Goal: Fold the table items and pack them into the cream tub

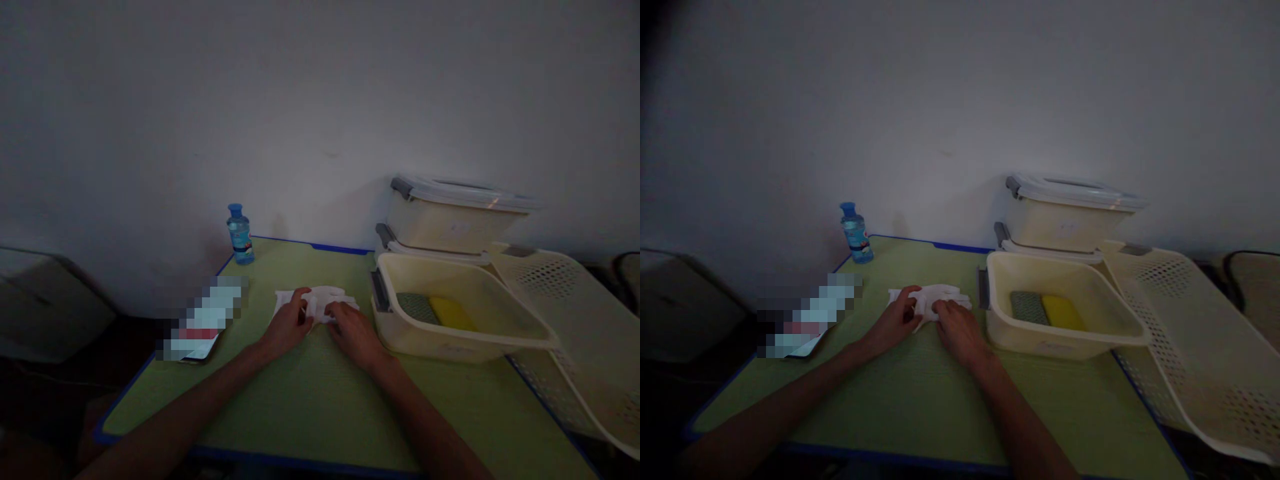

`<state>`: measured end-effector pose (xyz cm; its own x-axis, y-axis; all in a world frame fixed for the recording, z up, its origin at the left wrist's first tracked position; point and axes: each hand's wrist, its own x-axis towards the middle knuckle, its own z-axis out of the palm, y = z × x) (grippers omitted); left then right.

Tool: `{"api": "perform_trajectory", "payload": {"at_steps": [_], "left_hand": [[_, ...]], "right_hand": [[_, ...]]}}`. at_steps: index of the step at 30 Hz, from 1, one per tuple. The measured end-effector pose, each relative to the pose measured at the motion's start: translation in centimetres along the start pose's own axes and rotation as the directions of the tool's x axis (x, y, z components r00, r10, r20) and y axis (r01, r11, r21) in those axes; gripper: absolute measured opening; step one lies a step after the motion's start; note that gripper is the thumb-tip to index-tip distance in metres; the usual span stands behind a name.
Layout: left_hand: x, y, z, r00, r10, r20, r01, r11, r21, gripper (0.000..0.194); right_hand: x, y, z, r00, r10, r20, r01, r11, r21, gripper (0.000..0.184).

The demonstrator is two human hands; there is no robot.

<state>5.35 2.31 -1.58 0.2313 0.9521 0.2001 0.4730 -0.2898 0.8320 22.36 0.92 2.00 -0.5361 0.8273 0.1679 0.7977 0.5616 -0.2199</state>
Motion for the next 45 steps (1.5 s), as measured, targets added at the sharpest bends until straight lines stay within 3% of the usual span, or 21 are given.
{"api": "perform_trajectory", "payload": {"at_steps": [4, 11, 15, 19, 24, 32, 36, 40, 45], "left_hand": [[0.0, -0.3, -0.3, 0.998, 0.066, -0.013, -0.066, 0.997, -0.029, 0.055], [0.2, -0.8, -1.1, 0.968, 0.25, -0.035, -0.232, 0.937, 0.262, 0.041], [0.5, -1.0, -1.7, 0.931, 0.342, 0.131, -0.366, 0.863, 0.349, 0.019], [0.7, -1.4, -2.6, 0.892, 0.303, 0.336, -0.416, 0.842, 0.344, 0.025], [0.7, -2.0, -3.4, 0.847, 0.309, 0.432, -0.469, 0.816, 0.336, 0.031], [-0.9, 0.0, -1.3, 0.919, 0.256, 0.301, -0.386, 0.744, 0.545, 0.033], [-1.1, 0.2, -1.1, 0.915, 0.277, 0.294, -0.398, 0.742, 0.54, 0.036], [-0.4, -0.7, -2.1, 0.883, 0.32, 0.344, -0.461, 0.733, 0.5, 0.036], [0.2, -1.6, -2.5, 0.881, 0.321, 0.346, -0.459, 0.757, 0.466, 0.035]], "right_hand": [[0.2, 0.1, 0.1, 0.995, -0.086, 0.041, 0.089, 0.993, -0.075, 0.025], [0.2, 0.5, 0.7, 0.99, -0.13, 0.056, 0.134, 0.987, -0.085, 0.034], [0.2, 0.5, 0.9, 0.992, -0.113, 0.061, 0.117, 0.991, -0.071, 0.033], [0.2, 0.5, 0.9, 0.991, -0.111, 0.069, 0.115, 0.992, -0.056, 0.031], [0.1, 0.5, 0.8, 0.992, -0.111, 0.057, 0.113, 0.993, -0.03, 0.03], [-0.1, 1.4, 0.7, 0.997, -0.058, -0.048, 0.059, 0.998, 0.021, 0.03], [-0.3, 1.8, 0.7, 0.996, -0.024, -0.089, 0.028, 0.999, 0.045, 0.033], [-0.3, 1.9, 0.7, 0.995, 0.007, -0.103, -0.003, 0.999, 0.041, 0.038], [-0.3, 1.1, 0.8, 0.983, -0.156, -0.098, 0.161, 0.986, 0.045, 0.035]]}}
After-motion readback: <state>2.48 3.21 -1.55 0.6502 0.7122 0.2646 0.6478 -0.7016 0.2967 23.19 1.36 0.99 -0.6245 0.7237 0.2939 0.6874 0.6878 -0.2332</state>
